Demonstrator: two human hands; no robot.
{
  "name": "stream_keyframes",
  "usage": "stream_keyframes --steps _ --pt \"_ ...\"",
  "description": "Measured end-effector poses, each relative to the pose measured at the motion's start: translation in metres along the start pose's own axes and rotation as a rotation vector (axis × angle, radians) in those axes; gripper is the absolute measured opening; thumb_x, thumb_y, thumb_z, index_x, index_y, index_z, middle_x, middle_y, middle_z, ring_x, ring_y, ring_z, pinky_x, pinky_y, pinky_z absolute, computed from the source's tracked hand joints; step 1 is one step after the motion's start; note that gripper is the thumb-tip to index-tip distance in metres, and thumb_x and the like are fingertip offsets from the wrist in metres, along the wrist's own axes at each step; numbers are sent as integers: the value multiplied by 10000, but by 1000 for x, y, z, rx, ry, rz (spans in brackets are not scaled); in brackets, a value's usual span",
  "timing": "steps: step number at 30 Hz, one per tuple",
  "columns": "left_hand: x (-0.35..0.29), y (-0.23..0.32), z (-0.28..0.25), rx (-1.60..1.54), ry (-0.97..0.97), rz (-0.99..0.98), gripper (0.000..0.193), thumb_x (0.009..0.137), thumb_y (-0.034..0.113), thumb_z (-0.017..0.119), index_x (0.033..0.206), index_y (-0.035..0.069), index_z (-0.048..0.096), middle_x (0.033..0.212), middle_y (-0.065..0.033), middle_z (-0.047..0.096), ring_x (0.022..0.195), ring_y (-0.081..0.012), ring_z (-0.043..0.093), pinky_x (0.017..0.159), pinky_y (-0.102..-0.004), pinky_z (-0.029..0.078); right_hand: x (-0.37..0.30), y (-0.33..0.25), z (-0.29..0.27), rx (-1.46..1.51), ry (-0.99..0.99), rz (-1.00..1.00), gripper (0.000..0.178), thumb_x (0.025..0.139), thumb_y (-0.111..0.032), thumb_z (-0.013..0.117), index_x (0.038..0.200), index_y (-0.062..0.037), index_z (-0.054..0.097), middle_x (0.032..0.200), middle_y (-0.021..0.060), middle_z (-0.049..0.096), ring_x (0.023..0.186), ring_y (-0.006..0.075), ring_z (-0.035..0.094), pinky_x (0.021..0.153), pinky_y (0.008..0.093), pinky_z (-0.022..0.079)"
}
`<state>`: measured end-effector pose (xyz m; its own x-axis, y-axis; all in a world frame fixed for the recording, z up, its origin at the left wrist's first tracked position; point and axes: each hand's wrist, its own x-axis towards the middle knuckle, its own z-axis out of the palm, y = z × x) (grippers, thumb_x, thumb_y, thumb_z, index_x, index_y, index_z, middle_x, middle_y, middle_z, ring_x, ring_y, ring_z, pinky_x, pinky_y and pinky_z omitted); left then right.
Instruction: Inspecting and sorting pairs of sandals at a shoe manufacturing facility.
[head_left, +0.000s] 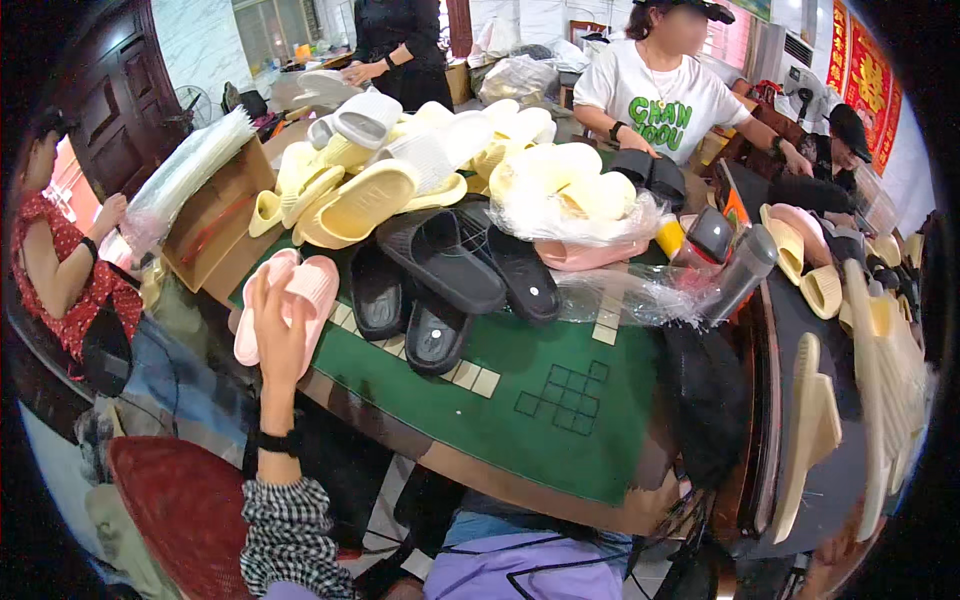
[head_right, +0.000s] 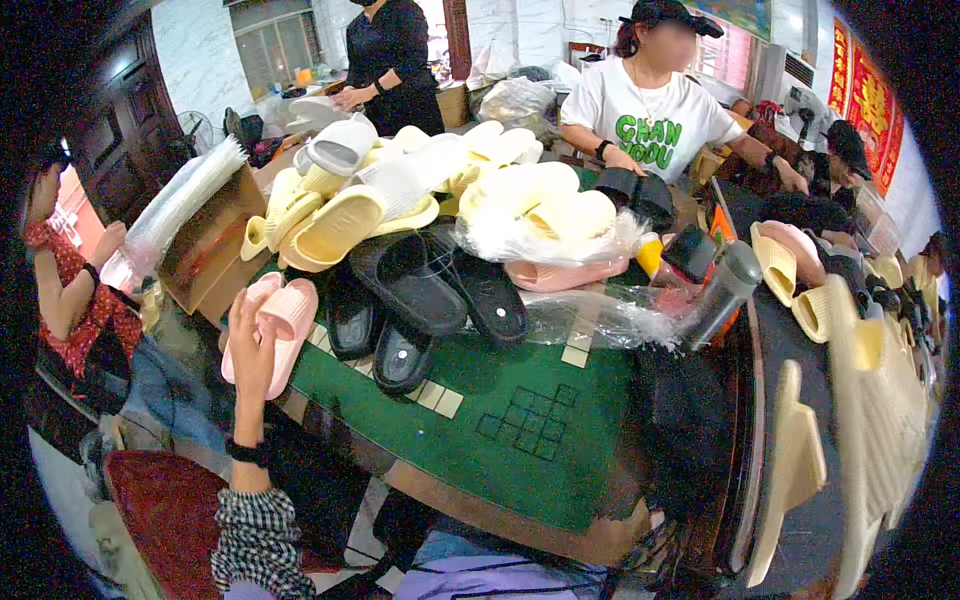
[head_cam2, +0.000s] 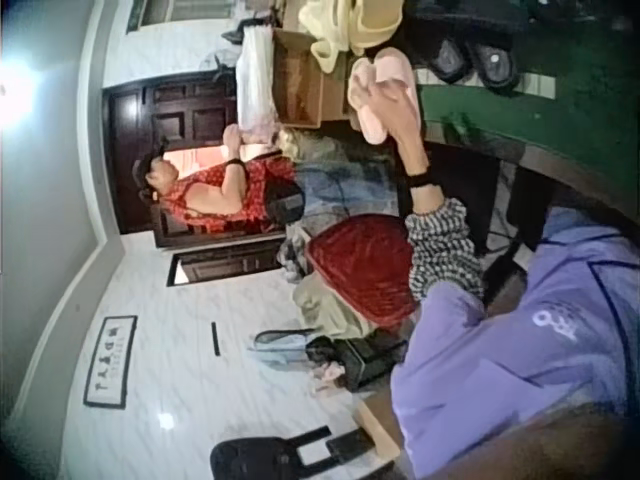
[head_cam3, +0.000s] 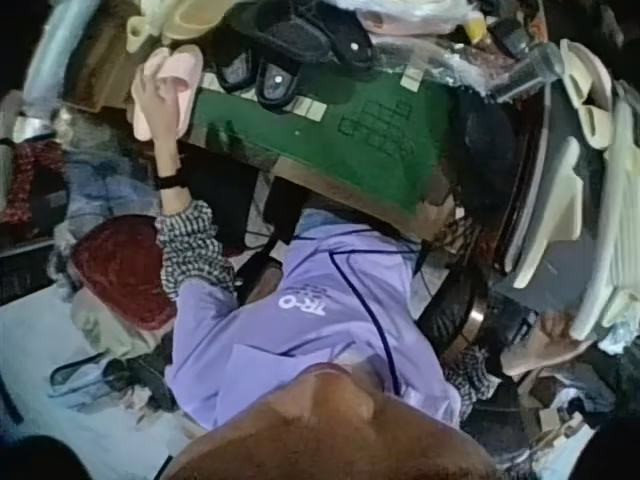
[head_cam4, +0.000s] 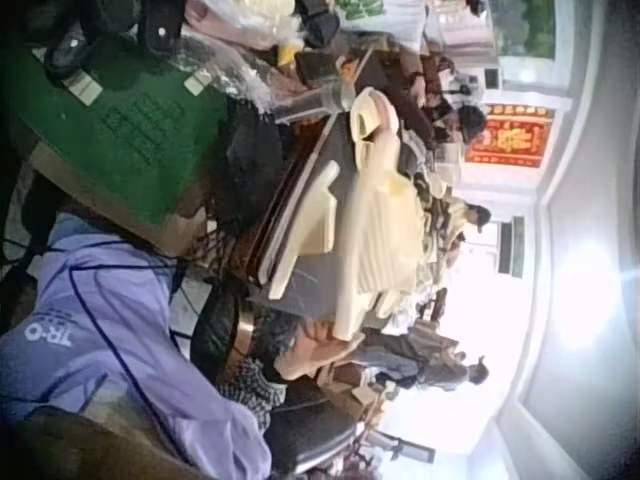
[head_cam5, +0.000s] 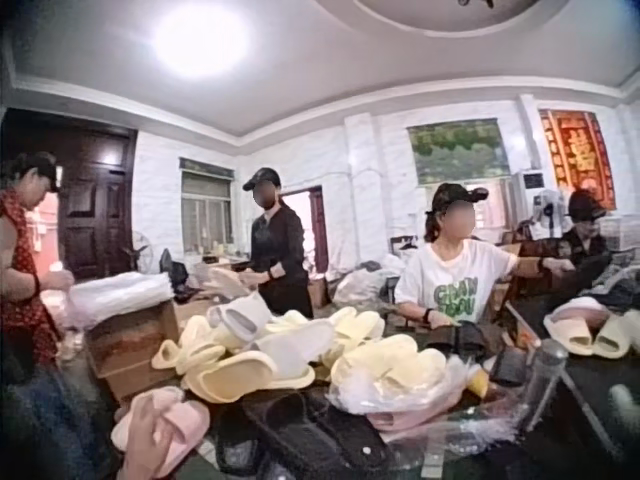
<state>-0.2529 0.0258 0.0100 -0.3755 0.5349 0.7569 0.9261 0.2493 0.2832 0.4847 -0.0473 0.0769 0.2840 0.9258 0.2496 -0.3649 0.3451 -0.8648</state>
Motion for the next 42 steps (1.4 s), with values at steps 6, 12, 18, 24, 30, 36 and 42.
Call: stream_keyframes --steps 6,12,18,24,30,36,42 --pt "-34 111 -1 -486 -247 -77 307 852 -19 587 1156 7 626 1387 -187 472 1209 -308 525 965 -367 444 -24 73 122 100 231 273 402 931 -374 554 1169 -51 583 650 15 472 482 96 351 473 255 295" --pt "-64 157 -16 -658 -341 -161 308 865 -9 590 1171 11 629 1350 -154 505 1117 -252 568 888 -328 479 -53 177 152 -185 -121 698 634 799 -133 701 1352 -36 406 1054 76 629 689 89 555 491 224 423" --pt "-74 188 -16 -698 -439 -106 346 886 62 603 1228 12 588 1351 -172 501 1164 -299 545 915 -352 470 -61 207 174 -147 -575 888 478 936 -110 601 1372 -18 429 1101 60 646 909 66 582 720 203 465" --pt "-81 198 -33 -272 -722 120 467 871 210 670 1260 -10 539 1286 -185 523 1073 -380 578 886 -412 489 -15 153 179 -767 -556 291 345 1007 -217 474 1171 63 591 971 119 687 893 168 635 831 295 484" --pt "-97 209 -33 -152 -905 228 723 803 394 723 1342 0 446 1230 -227 524 1031 -387 590 850 -431 507 29 142 197 -937 77 -895 210 948 -53 462 1055 37 619 1017 168 641 967 294 603 872 377 462" --pt "-109 196 -21 0 -818 266 752 766 364 753 1367 40 436 1197 -193 526 900 -327 613 730 -405 520 66 219 243 -1180 -595 -511 330 803 -112 692 1124 -84 619 1064 128 575 729 290 653 609 388 543" --pt "-104 203 -17 -97 -1007 95 698 805 340 730 1353 25 434 1167 -212 542 872 -385 639 724 -436 543 86 289 225 -1408 -844 -491 509 798 -139 652 1290 -158 522 914 111 552 668 279 639 574 379 539"
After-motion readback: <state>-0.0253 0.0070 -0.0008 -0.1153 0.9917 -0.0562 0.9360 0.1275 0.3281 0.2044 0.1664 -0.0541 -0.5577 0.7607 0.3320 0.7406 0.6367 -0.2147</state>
